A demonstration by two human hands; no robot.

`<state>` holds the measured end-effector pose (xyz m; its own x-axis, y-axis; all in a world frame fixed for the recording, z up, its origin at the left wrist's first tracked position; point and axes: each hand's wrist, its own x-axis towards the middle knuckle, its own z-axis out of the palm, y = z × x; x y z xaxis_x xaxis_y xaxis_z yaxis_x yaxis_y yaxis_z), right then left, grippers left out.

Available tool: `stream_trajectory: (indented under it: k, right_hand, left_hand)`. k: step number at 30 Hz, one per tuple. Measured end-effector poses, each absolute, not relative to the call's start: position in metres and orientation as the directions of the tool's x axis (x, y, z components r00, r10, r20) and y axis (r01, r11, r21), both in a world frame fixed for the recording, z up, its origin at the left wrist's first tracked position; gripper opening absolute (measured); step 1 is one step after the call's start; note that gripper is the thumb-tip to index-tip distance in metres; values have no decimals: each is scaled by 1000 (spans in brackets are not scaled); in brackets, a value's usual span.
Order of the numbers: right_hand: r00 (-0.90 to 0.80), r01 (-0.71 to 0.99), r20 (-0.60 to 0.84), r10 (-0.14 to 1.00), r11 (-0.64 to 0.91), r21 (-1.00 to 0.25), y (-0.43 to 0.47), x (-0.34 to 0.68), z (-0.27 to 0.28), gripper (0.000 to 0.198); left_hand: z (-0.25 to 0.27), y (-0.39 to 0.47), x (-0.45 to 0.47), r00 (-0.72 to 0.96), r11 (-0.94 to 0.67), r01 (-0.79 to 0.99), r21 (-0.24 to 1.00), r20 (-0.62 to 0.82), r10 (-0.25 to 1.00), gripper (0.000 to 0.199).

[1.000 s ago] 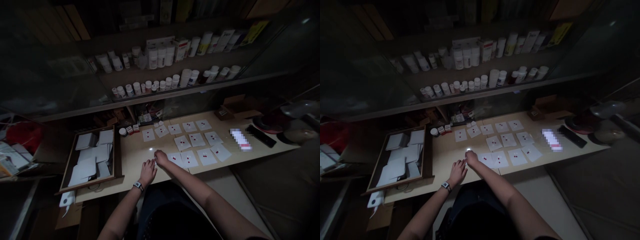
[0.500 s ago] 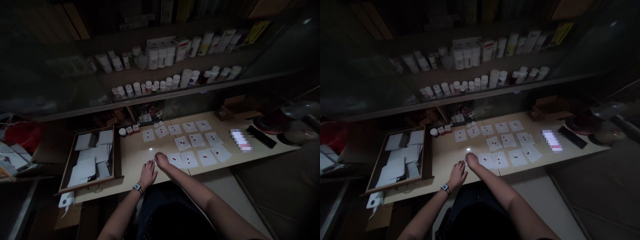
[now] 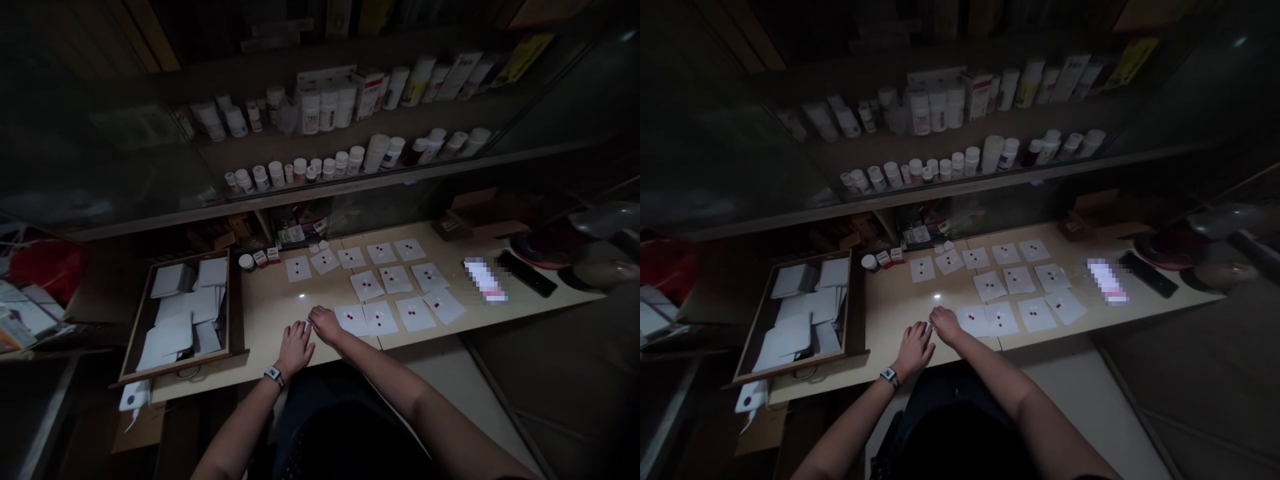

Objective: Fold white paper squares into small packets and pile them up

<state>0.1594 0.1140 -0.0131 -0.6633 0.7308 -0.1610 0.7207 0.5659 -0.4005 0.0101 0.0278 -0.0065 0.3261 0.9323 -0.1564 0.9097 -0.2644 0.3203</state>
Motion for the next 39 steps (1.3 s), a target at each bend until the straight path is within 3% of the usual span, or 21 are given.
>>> stream_trajectory:
  k: [7, 16, 24, 35, 39]
  right_hand:
    - [-711, 688, -190, 677, 612, -390, 111, 162, -7, 20]
    - [-595, 783, -188, 781, 511, -355, 96, 153, -12, 24]
    - [-628, 768, -230, 744, 544, -338, 94, 151, -7, 19]
    - [-679, 699, -102, 727, 598, -392, 74, 170, -12, 33]
    - [-655, 683, -51, 754, 561, -468, 74, 175, -20, 33]
  left_hand:
    - [0, 29, 12, 325, -261, 908, 327, -159, 932, 50]
    - [3, 23, 11, 331, -258, 904, 340, -177, 927, 51]
    - [5, 20, 14, 318, -245, 910, 333, -185, 930, 49]
    - [2, 17, 7, 361, -280, 881, 381, -158, 919, 38]
    - [4, 16, 5, 369, -289, 885, 365, -170, 914, 40]
